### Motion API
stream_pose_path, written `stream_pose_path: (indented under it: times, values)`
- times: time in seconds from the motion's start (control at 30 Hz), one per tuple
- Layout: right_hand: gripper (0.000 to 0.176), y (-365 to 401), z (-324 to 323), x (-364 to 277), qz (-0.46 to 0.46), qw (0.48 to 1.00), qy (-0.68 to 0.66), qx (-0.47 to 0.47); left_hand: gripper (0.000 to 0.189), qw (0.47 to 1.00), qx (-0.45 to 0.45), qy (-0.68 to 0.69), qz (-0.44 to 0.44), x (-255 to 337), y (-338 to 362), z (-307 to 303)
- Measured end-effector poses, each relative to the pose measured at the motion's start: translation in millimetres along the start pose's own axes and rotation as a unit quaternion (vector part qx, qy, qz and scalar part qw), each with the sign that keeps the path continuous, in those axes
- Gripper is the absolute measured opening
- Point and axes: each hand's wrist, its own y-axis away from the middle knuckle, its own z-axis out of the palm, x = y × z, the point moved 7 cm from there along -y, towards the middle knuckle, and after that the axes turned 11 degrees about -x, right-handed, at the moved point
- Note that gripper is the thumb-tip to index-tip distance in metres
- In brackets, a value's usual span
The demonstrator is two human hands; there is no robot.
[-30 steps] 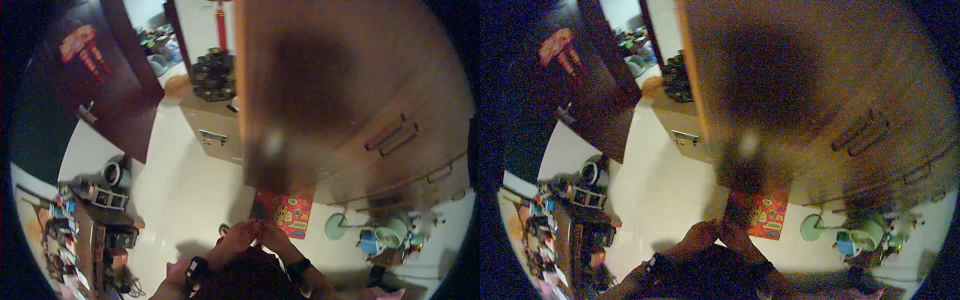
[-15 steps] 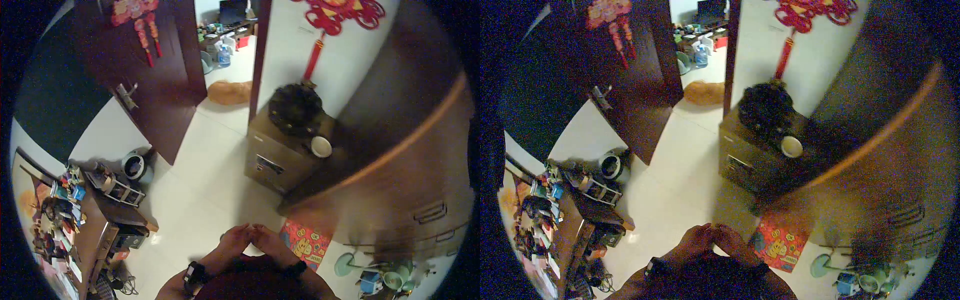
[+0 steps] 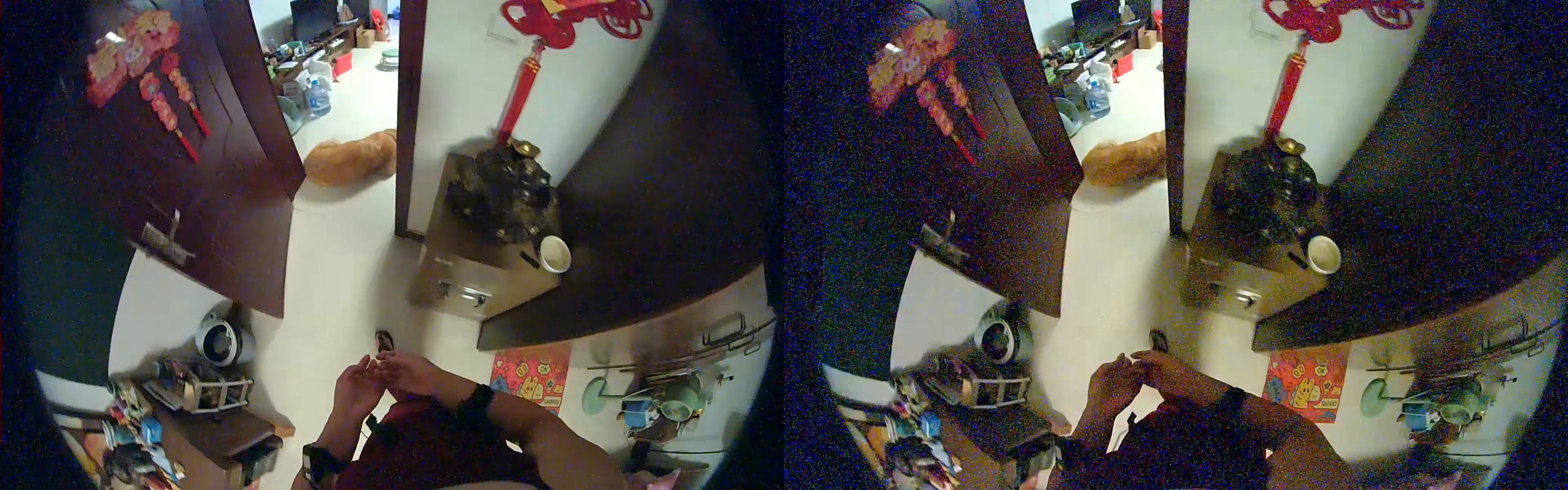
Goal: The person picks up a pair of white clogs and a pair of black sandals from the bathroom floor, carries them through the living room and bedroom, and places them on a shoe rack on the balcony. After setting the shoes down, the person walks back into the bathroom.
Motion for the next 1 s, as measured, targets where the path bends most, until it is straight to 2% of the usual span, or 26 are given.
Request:
stream_pose_path:
  times: [0.1,0.13,0.17,0.2,0.23,0.27,0.3,0.37,0.4,0.47,0.57,0.6,0.7,0.73,0.87,0.93,0.97,1.0]
  values:
    - [0.020,-68.0,0.3,-34.6,0.014,0.997,-0.076,-0.013,0.022,0.988,-0.031,0.139,-0.064,-24.2,-43.0,-54.0]
    - [0.020,-87.7,-4.0,-38.8,0.016,0.998,-0.064,-0.012,0.021,0.935,-0.023,0.346,-0.079,-30.3,-51.2,-69.3]
    - [0.021,-107.2,-8.1,-43.2,0.018,0.998,-0.052,-0.010,0.021,0.839,-0.009,0.538,-0.084,-34.9,-61.4,-84.0]
    - [0.021,-135.3,-8.7,-58.6,0.012,1.000,-0.007,-0.013,0.021,0.706,0.005,0.705,-0.073,-38.2,-76.6,-100.8]
    - [0.021,-157.0,-8.2,-70.9,0.016,0.999,-0.016,-0.024,0.020,0.541,0.016,0.839,-0.053,-40.7,-93.9,-118.9]
    - [0.022,-178.7,-9.6,-81.5,0.020,0.999,-0.025,-0.034,0.020,0.351,0.023,0.936,-0.032,-42.3,-107.2,-134.5]
    - [0.022,-200.5,-3.6,-100.0,0.024,0.998,-0.033,-0.044,0.020,0.358,0.037,0.932,-0.037,-51.4,-117.5,-150.9]
    - [0.023,-238.9,-0.4,-115.5,0.069,0.984,-0.158,-0.037,0.019,0.369,0.058,0.927,-0.047,-70.4,-139.1,-180.4]
    - [0.022,-258.3,1.7,-122.6,0.073,0.978,-0.189,-0.048,0.018,0.391,0.078,0.914,-0.076,-84.9,-150.4,-192.5]
    - [0.022,-301.3,5.1,-136.9,0.076,0.963,-0.250,-0.068,0.018,0.393,0.081,0.911,-0.090,-104.3,-174.2,-221.6]
    - [0.022,-366.3,24.2,-173.9,0.061,0.937,-0.286,-0.191,0.018,0.413,0.061,0.904,-0.096,-146.4,-221.3,-260.7]
    - [0.023,-388.1,16.5,-174.2,0.079,0.927,-0.323,-0.174,0.018,0.420,0.051,0.901,-0.100,-160.0,-232.5,-270.1]
    - [0.024,-439.1,1.4,-199.1,0.026,0.954,-0.282,-0.102,0.019,0.432,0.005,0.896,-0.100,-182.1,-281.0,-312.5]
    - [0.025,-451.6,-15.9,-196.1,0.033,0.962,-0.270,-0.002,0.019,0.427,0.010,0.896,-0.119,-182.1,-296.5,-329.6]
    - [0.022,-503.3,-40.2,-231.6,-0.001,0.963,-0.265,0.049,0.020,0.420,-0.060,0.897,-0.123,-195.6,-358.3,-374.7]
    - [0.021,-523.7,-50.1,-254.7,-0.023,0.954,-0.300,0.003,0.020,0.411,-0.077,0.895,-0.151,-200.7,-388.5,-387.2]
    - [0.021,-535.2,-55.5,-266.5,-0.033,0.948,-0.316,-0.020,0.020,0.427,-0.089,0.887,-0.154,-202.6,-406.1,-393.4]
    - [0.022,-544.9,-66.4,-278.7,-0.038,0.954,-0.297,0.029,0.020,0.441,-0.100,0.878,-0.156,-203.8,-425.3,-398.0]
